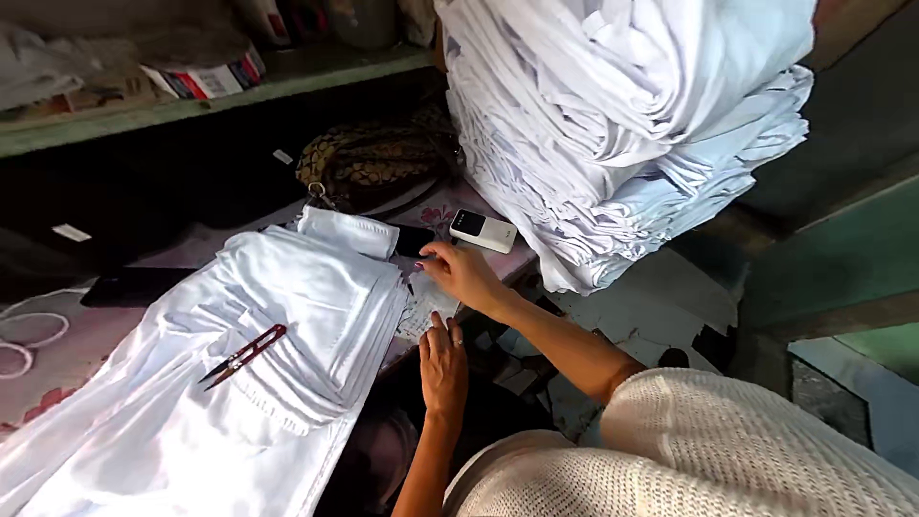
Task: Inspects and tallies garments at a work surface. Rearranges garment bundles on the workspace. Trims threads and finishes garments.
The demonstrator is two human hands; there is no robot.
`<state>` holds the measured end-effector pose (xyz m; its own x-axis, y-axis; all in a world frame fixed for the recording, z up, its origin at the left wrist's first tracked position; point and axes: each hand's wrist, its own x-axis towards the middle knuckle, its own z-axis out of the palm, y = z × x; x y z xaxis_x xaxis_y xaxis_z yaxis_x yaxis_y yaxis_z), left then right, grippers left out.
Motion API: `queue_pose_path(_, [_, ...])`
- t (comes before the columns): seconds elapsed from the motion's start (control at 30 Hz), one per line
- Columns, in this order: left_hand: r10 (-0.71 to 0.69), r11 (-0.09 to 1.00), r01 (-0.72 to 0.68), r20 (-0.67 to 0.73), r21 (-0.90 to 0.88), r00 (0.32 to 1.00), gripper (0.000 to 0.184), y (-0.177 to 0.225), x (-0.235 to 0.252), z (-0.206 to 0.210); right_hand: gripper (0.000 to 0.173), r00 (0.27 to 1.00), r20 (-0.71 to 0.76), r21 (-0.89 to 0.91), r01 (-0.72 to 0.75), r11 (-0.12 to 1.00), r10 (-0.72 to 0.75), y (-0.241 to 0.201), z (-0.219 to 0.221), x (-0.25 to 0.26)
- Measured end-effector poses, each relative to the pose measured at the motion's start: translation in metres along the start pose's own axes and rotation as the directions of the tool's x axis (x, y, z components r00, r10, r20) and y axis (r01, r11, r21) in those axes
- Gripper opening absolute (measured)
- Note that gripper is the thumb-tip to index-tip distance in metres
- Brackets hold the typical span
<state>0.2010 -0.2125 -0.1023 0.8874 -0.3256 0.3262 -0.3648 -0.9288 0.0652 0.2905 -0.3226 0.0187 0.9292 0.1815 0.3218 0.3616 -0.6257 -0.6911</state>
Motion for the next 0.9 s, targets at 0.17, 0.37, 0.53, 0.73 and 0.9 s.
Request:
queue_pose_path(0.17, [0.012,0.999,-0.015,0.07,0.036,0.997,0.039,0.003,0.0,-0.004,0.01,0.401,-0.522,-0.58,0.48,0.658,-0.753,-0.049,-0.154,-0.05])
queue_pose_path(0.37, [-0.009,0.997,-0.003,0.152,0.076,0.988,0.042,0.004,0.004,-0.006,0.037,0.528,-0.518,-0.593,0.345,0.727,-0.673,-0.006,-0.255,-0.004])
queue_pose_path(0.53, [-0.017,0.998,0.005,0.206,0.062,0.978,0.042,0.005,0.004,-0.009,0.04,0.555,-0.607,-0.443,0.358,0.822,-0.569,-0.005,-0.269,0.007])
queue_pose_path(0.73, [-0.032,0.998,0.019,0.267,0.053,0.963,0.045,0.005,0.005,-0.015,0.078,0.682,-0.331,-0.652,0.334,0.681,-0.652,0.009,-0.262,-0.01])
queue_pose_path(0.9, [-0.029,1.0,0.027,0.254,0.011,0.967,0.042,0.006,0.006,-0.017,0.105,0.809,-0.355,-0.703,0.099,0.704,-0.468,-0.002,-0.258,-0.017])
